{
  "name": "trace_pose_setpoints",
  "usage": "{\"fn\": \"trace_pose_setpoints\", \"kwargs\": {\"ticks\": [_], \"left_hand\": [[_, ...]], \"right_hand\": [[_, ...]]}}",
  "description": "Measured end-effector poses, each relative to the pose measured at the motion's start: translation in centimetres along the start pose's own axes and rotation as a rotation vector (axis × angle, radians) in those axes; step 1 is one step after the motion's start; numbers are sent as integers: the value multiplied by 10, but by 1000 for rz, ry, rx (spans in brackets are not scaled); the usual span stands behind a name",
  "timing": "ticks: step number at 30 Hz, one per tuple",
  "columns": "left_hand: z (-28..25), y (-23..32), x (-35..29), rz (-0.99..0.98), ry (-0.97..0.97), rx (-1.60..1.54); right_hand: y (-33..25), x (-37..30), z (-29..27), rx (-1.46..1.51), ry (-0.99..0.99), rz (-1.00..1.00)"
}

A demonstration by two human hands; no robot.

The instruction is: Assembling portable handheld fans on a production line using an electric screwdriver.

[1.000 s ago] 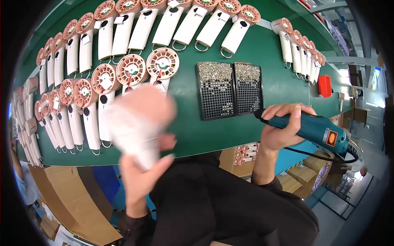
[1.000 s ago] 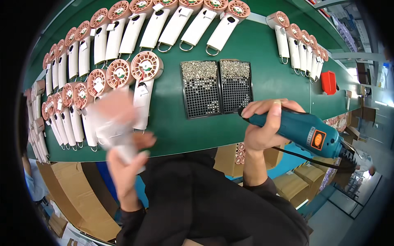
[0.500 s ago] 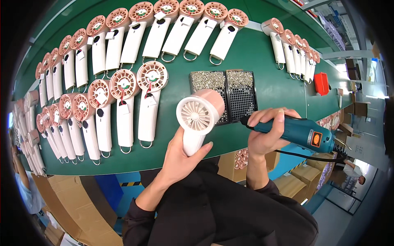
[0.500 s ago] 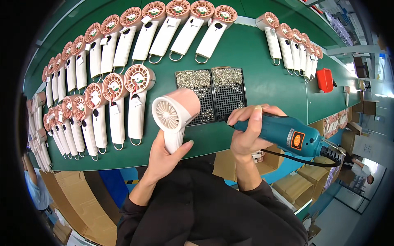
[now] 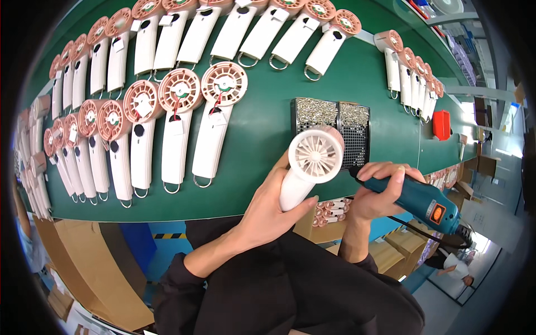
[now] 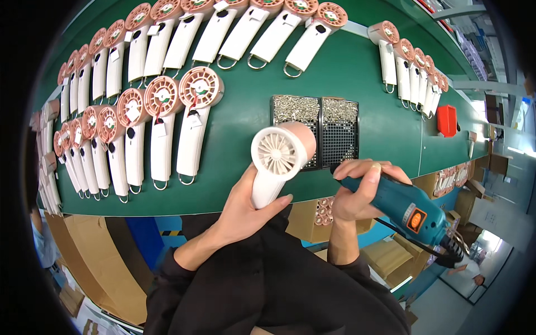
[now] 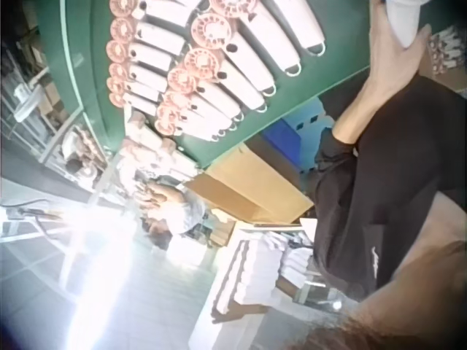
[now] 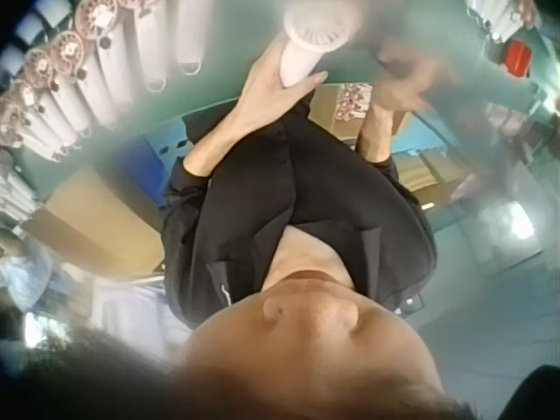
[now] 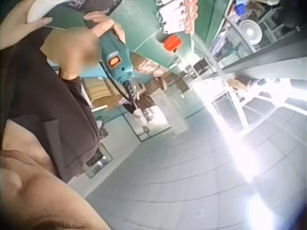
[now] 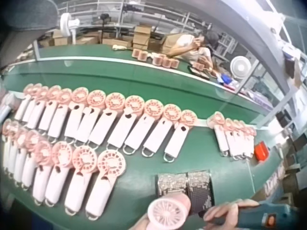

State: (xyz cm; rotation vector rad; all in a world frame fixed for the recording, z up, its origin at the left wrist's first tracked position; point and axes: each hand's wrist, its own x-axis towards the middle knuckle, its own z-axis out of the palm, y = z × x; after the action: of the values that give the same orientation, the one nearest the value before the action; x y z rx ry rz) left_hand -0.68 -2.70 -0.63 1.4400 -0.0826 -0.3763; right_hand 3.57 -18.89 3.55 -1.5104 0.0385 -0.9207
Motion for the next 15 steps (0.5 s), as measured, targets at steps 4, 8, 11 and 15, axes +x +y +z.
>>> {"fn": "trace_pose_setpoints", "kwargs": {"ticks": [4, 8, 11, 15], "left_hand": [[-8, 3, -4, 81, 234, 139], [-24, 12, -10, -243, 265, -126], [-29, 9, -9, -358, 207, -220], [-28, 5, -5, -301, 176, -353]], "right_hand": [[-16, 8, 1, 50, -27, -15], [-22, 5, 12, 221, -83, 83], [-11, 3, 19, 192, -154, 79], [-5, 2, 23, 144, -139, 79]]}}
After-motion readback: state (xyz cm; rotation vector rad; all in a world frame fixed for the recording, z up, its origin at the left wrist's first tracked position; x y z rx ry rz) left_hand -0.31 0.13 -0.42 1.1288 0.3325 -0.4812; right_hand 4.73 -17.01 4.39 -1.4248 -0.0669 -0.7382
